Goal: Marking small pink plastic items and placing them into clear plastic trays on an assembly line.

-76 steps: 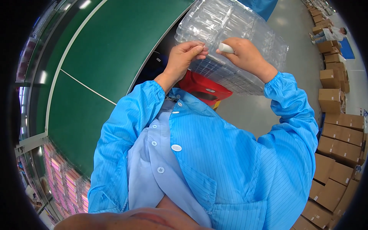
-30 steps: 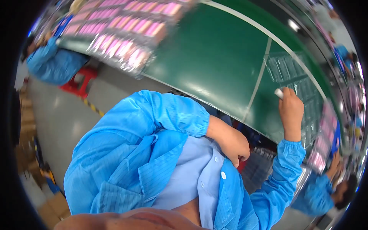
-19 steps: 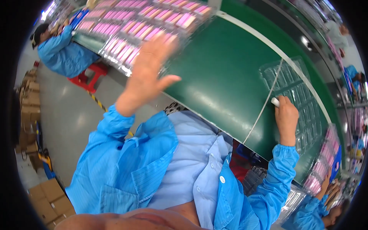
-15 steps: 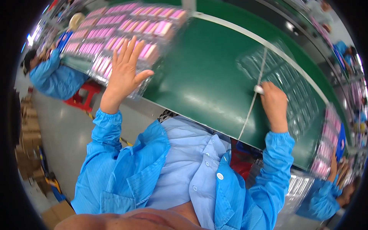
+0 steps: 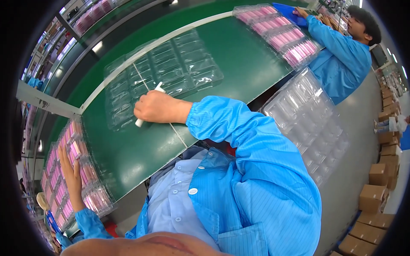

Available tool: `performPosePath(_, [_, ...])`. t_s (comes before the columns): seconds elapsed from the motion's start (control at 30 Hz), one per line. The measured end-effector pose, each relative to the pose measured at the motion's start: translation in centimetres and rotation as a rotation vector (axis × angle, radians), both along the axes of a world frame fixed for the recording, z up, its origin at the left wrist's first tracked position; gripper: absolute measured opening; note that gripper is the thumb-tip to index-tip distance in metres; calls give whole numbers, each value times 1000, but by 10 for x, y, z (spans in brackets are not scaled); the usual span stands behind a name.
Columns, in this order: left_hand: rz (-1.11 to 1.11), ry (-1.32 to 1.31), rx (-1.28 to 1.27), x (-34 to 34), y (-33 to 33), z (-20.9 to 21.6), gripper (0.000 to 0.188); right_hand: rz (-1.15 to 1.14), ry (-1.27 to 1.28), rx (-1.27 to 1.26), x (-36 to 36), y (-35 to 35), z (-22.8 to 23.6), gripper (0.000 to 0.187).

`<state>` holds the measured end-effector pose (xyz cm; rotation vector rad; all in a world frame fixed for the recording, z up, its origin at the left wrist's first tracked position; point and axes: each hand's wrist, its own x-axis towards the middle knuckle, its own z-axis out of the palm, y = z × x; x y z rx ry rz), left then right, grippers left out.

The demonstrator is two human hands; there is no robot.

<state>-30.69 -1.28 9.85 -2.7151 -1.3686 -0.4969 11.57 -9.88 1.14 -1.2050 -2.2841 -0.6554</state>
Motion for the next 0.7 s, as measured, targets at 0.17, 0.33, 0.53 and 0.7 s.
performPosePath(0.17, [-29,139,-165,-12,37,-45,70,66,25,37,-2,1,-14,7])
performPosePath(0.33, [-52,8,-281,-25,55,-54,71,-16,129,16,9,6,-15,6])
performPosePath(0.53, [-17,-157,-208,-26,30,-53,66,201,342,-73,-2,10,-17,8])
performPosePath(0.7, [133,-4,-57,13,-41,2,74,-27,196,-131,-8,0,-6,18])
